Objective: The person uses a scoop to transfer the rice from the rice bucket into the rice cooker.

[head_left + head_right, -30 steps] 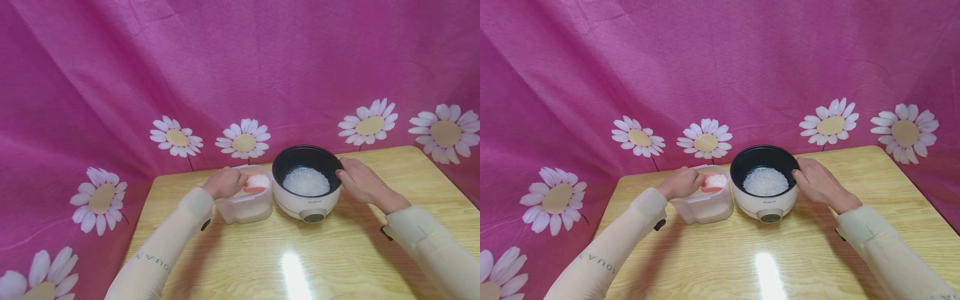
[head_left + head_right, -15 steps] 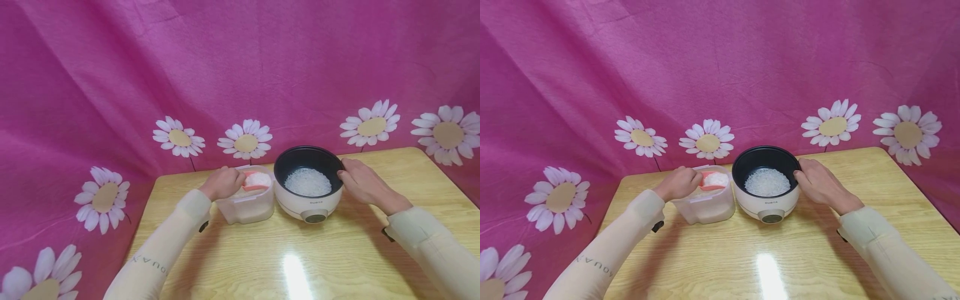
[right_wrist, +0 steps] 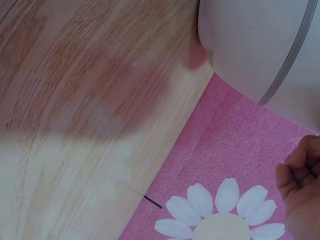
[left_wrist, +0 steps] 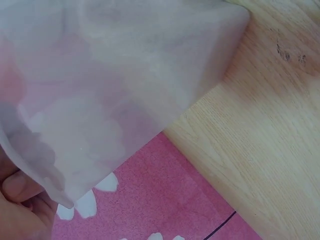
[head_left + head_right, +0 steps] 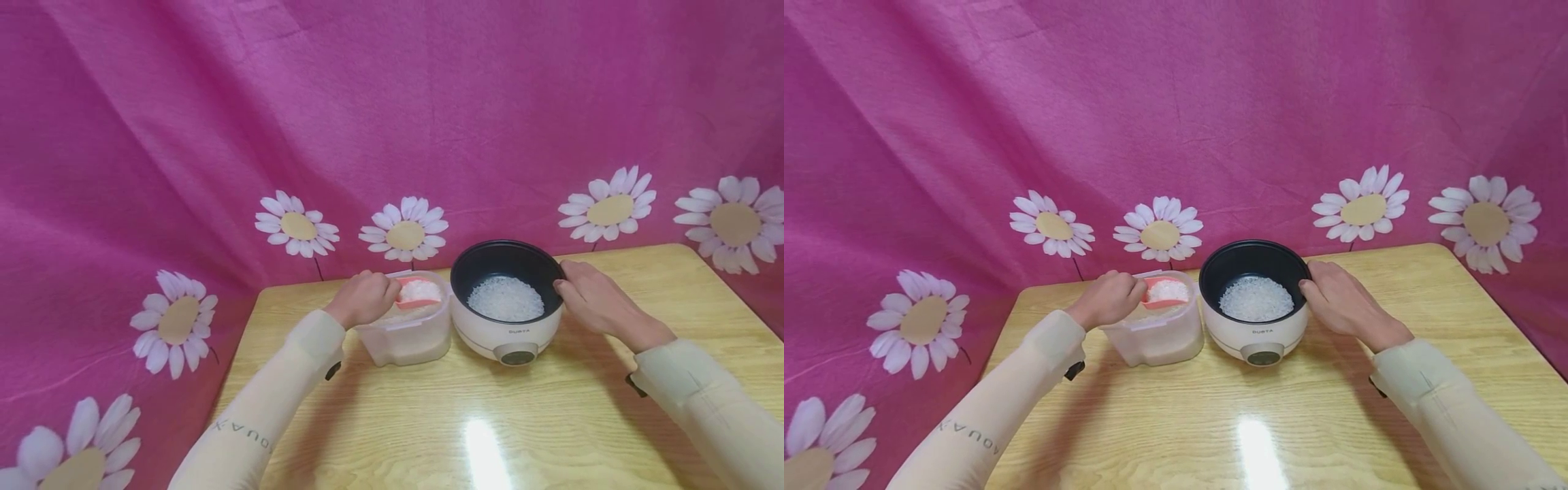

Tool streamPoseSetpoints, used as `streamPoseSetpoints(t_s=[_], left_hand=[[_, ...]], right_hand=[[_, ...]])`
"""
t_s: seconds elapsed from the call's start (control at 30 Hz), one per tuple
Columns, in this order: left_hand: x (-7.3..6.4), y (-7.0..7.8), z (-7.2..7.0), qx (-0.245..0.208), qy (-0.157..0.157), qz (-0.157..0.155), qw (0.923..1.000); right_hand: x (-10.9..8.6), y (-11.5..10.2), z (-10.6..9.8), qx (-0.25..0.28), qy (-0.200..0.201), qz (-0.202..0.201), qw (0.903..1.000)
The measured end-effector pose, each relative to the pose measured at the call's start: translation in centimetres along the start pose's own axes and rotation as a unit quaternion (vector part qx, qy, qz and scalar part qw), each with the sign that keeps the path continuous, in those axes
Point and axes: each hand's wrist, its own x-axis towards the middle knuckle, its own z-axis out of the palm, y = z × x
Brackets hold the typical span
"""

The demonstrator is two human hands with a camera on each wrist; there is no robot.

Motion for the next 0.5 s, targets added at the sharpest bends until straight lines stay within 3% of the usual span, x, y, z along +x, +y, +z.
streamPoseSetpoints(t_s=[0.5], left_hand=[[-0.52,0.18,-0.85,-0.006,0.023,-0.013,0.9996]], right_hand=[[-0.05,-0.08,-0.02,0.0,0.0,-0.003,1.0]])
